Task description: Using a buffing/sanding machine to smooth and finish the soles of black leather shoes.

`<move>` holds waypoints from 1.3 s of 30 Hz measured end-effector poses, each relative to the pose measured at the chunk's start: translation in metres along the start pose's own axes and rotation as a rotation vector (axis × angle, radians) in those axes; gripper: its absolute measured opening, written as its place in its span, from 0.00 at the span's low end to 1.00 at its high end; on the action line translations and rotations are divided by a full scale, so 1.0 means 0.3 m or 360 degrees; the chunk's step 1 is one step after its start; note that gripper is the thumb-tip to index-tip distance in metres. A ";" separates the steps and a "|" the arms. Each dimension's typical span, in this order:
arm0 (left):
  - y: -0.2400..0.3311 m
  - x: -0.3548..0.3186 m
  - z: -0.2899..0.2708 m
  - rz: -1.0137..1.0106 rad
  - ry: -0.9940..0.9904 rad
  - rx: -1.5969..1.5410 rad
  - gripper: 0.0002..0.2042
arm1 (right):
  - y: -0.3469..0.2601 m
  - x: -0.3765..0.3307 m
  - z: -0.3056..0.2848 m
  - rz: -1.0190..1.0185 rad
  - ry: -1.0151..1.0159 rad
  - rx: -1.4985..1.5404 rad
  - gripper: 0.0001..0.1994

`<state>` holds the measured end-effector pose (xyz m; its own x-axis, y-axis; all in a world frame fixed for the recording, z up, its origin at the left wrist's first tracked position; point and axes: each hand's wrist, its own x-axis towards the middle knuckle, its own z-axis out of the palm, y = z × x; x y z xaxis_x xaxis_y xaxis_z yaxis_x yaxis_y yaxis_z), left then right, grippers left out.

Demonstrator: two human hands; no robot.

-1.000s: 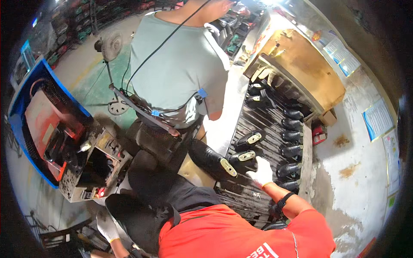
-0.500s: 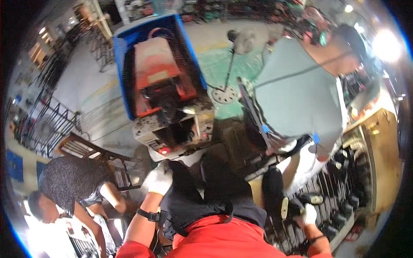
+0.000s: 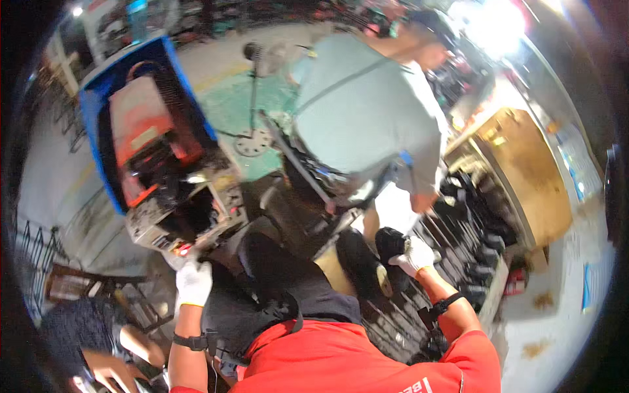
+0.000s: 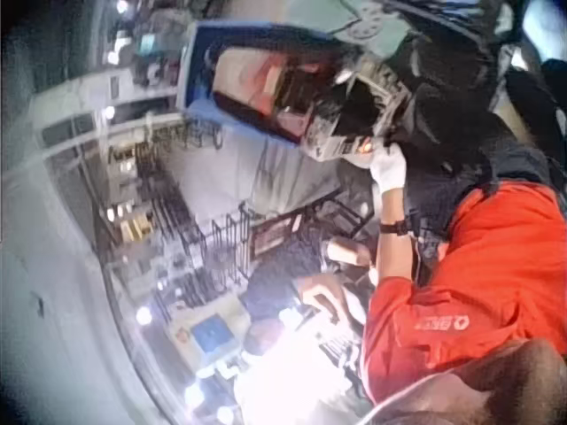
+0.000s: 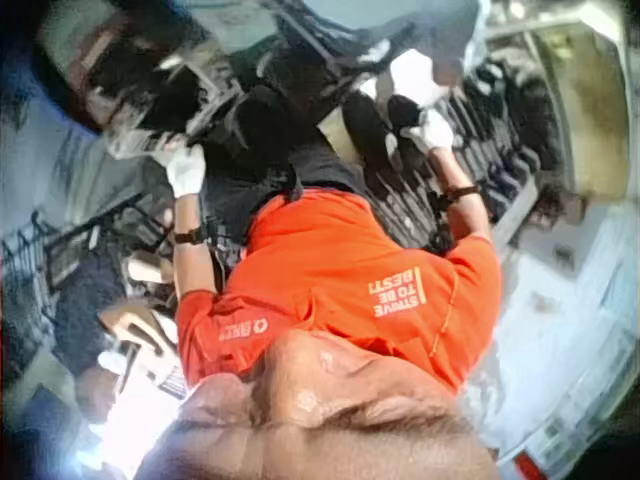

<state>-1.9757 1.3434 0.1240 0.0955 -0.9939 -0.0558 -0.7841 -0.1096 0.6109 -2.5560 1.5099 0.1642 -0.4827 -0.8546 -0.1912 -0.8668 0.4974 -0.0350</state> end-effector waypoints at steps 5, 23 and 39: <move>-0.052 -0.059 0.030 0.0000 -0.0081 -0.0035 0.22 | 0.002 0.133 0.057 0.0033 -0.0276 -0.0064 0.47; 0.073 -0.132 0.058 0.0387 -0.0026 -0.0589 0.20 | -0.940 0.102 -0.338 -0.1649 -0.0613 -0.0320 0.25; -0.242 0.013 0.069 -0.1100 0.0055 -0.2396 0.13 | -1.913 0.421 -0.483 -0.2109 0.1157 0.0828 0.25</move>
<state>-1.9312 1.3473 0.0633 0.1798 -0.7634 -0.6204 0.6656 -0.3700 0.6481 -2.1377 1.0948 0.3024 0.4558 -0.5147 0.7262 -0.6416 -0.7555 -0.1328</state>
